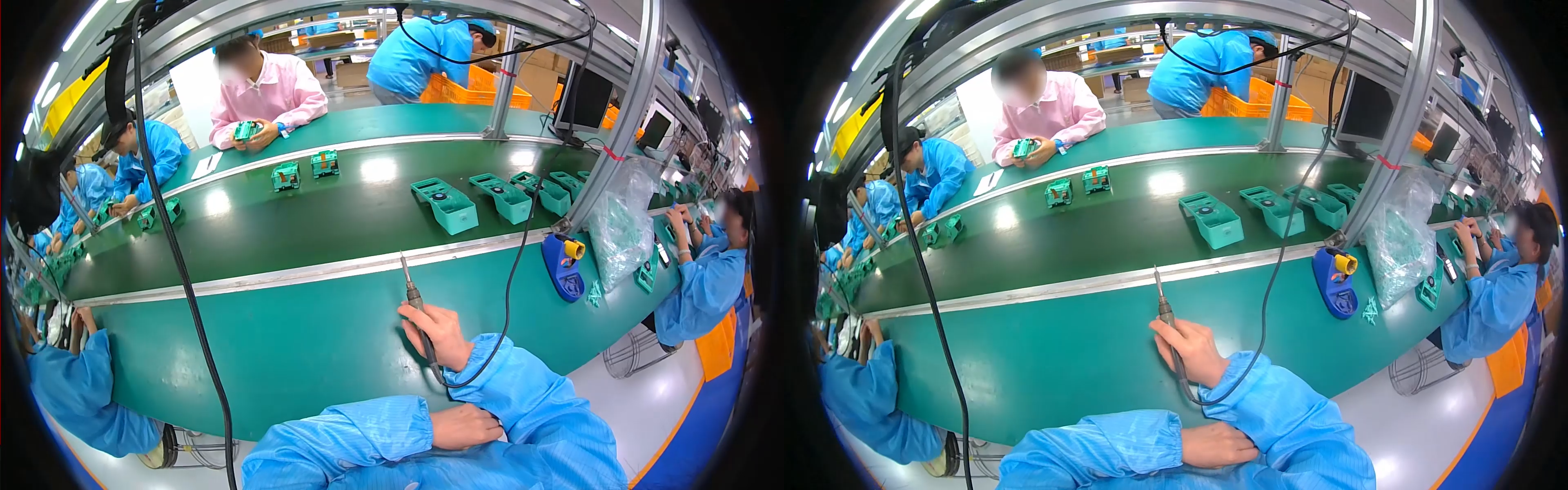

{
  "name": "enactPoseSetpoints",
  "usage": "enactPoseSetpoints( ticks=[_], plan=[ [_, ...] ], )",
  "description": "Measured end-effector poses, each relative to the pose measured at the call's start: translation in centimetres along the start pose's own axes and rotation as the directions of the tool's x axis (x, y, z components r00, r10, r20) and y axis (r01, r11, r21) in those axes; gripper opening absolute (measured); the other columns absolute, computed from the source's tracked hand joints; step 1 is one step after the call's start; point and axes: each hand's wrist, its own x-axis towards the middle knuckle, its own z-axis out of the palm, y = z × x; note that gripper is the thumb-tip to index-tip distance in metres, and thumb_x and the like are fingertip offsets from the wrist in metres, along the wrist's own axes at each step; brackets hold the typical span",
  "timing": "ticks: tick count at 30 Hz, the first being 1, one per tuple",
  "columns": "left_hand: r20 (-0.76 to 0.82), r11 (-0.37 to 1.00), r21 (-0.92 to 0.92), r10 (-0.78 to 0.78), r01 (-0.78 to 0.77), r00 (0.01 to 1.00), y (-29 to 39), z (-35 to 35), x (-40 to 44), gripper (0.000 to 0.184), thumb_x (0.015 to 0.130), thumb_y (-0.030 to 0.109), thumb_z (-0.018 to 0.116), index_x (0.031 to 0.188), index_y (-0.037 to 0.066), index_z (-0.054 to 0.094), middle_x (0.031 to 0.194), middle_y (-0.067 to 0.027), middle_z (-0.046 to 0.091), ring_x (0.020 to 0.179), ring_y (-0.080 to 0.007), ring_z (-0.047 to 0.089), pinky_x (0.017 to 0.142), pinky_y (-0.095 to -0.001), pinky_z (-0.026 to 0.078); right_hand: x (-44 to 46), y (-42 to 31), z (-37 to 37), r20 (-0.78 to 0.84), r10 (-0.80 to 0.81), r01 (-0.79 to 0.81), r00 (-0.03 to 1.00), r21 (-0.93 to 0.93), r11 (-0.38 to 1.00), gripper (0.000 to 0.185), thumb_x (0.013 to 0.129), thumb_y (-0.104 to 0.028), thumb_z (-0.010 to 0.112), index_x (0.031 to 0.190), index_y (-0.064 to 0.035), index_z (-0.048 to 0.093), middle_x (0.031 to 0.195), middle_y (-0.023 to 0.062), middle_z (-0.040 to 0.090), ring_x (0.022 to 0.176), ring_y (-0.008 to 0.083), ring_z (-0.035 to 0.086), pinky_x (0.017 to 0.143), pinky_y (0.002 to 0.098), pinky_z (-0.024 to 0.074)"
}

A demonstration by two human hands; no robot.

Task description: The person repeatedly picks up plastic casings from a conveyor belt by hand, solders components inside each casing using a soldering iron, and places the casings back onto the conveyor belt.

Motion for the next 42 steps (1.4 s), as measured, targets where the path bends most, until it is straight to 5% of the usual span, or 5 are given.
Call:
enactPoseSetpoints(
  ticks=[42],
  plan=[
    [0.139,0.996,0.063,-0.065,0.056,0.988,0.2,0.1,-1.3,0.037,0.079,0.010,0.059,0.113,-0.002,0.056,0.104,-0.0119,0.061,0.097,-0.0276,0.062,0.079,-0.0387,0.054,0.9,0.1,0.7,-0.079,-0.058,0.058,0.995,0.010,0.998,0.036,0.074,0.006,0.073,0.109,0.0001,0.066,0.082,0.0132,0.066,0.063,0.0277,0.065,0.055,0.0366,0.0516]
  ],
)
